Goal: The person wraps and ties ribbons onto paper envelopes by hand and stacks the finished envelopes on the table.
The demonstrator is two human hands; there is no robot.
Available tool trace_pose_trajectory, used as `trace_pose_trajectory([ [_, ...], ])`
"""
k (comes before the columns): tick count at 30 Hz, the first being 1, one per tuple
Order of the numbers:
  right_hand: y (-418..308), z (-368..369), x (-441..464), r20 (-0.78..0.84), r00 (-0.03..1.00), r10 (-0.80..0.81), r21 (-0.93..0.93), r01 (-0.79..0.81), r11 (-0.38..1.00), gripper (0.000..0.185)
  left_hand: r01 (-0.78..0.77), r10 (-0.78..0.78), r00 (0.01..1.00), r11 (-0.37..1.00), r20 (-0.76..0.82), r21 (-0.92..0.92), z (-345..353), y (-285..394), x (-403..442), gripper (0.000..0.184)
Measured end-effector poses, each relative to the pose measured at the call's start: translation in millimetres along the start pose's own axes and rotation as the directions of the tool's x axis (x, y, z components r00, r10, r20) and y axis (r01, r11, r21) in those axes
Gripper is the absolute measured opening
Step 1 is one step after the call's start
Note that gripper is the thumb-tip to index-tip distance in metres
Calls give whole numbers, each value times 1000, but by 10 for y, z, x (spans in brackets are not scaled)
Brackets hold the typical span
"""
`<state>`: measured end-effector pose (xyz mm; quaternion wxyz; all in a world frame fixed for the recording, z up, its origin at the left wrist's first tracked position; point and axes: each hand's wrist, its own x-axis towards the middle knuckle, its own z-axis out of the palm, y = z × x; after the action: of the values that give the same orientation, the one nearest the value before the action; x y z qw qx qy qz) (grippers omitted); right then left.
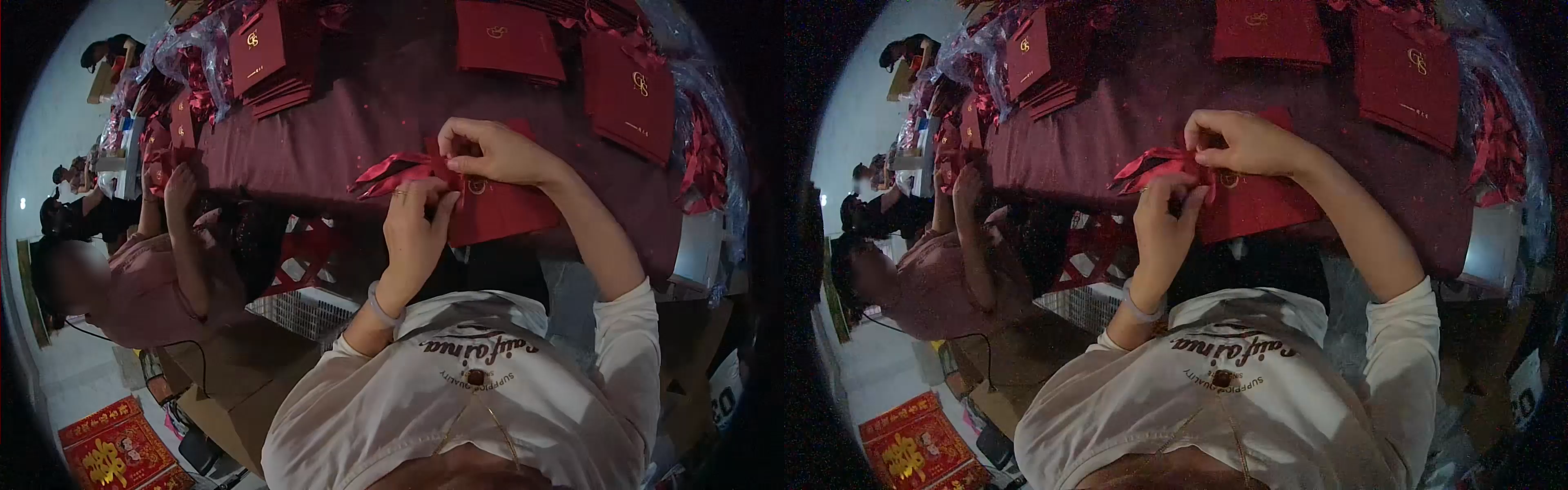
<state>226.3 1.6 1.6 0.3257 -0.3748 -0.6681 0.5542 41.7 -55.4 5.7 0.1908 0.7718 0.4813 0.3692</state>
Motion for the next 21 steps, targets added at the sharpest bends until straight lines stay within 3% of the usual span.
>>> trace_pose_trajectory([
  [1, -9, 10, -3, 0, 1000, 1, -2, -1, 1000, 11, 20, -21, 1000, 999, -22, -27, -12, 7, 12, 16],
  [3, -28, 26, -11, -13, 983, -185, -268, 175, 947, 6, -33, 33, 991, 999, -130, 2, -25, -130, 18, 27],
  [4, -48, 14, -12, -12, 983, -184, -268, 174, 948, 6, -155, 189, 966, 970, -177, 186, -75, -205, 96, 32],
  [6, -94, -11, -21, 17, 999, 29, -101, -27, 995, 7, -227, 270, 957, 927, -110, 298, -166, -243, 294, 29],
  [8, -55, -91, 14, 19, 994, -111, -192, 113, 975, 8, -246, 284, 957, 898, -55, 365, -180, -317, 398, 26],
  [10, -39, -93, 11, -9, 996, -85, -156, 83, 984, 11, -286, 267, 958, 914, 105, 287, -202, -431, 439, 25],
  [11, -48, -85, 1, -10, 995, -97, -189, 94, 978, 10, -346, 340, 937, 887, 74, 304, -226, -451, 465, 16],
  [12, -57, -84, -12, -13, 994, -108, -220, 103, 970, 10, -353, 346, 935, 887, 77, 299, -263, -459, 478, 16],
  [15, -65, -61, -15, 21, 988, -151, -261, 151, 954, 10, -305, 246, 952, 788, 182, 535, -482, -267, 490, 9],
  [16, -45, -53, -14, 19, 989, -148, -256, 148, 955, 10, -306, 243, 952, 789, 186, 534, -504, -295, 484, 9],
  [18, -4, -49, 6, 30, 986, -164, -258, 166, 952, 12, -244, 140, 945, 904, 295, 352, -537, -425, 465, 7],
  [20, -1, -56, 10, 42, 986, -159, -244, 165, 956, 13, -239, 147, 957, 889, 252, 391, -526, -529, 463, 7],
  [21, 1, -67, 10, 56, 987, -151, -234, 160, 959, 14, -206, 184, 979, 864, 92, 459, -519, -543, 417, 8],
])
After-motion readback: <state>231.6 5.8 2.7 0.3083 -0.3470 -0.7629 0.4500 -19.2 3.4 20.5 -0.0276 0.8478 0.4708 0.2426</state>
